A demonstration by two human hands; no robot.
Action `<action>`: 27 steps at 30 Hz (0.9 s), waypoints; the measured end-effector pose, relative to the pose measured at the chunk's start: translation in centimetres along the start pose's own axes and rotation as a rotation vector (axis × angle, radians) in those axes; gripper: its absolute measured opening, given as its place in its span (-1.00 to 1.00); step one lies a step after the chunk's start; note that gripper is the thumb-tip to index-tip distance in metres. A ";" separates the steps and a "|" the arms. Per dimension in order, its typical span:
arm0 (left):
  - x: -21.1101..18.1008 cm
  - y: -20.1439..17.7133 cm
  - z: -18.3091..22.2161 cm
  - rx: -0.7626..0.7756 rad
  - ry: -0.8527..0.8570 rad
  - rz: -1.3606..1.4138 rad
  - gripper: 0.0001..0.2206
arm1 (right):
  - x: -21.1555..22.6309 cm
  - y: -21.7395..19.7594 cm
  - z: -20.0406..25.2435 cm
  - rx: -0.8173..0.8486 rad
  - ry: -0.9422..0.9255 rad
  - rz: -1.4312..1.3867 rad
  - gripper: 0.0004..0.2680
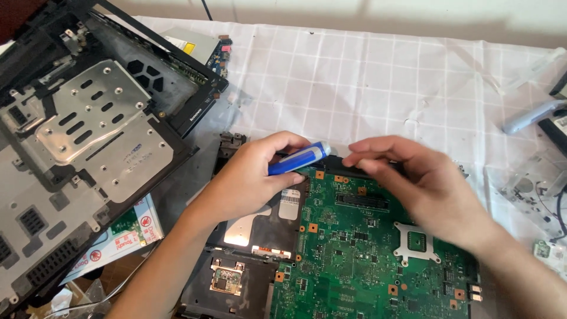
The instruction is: Disassembling a laptop by removing screws from the motherboard and lifting the board for inspection.
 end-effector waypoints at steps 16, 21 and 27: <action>-5.1 3.6 0.5 0.059 0.019 -0.598 -0.78 | -0.7 -5.9 -0.8 -0.395 0.117 0.114 -0.85; -6.2 2.8 1.3 0.076 -0.093 -0.798 -0.90 | -0.9 -5.5 -0.9 -0.365 0.229 0.133 -0.86; -5.3 2.0 1.5 0.149 -0.139 -0.718 -0.74 | -1.0 -5.4 -0.7 -0.362 0.272 0.120 -0.87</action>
Point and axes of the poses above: each hand's wrist, its own z-axis away from the middle knuckle, its own y-axis out of the palm, x = y × z, the point moved 5 cm from there along -z, towards the middle knuckle, and after that the axes turned 15 degrees about -y, right-handed, at the moved point
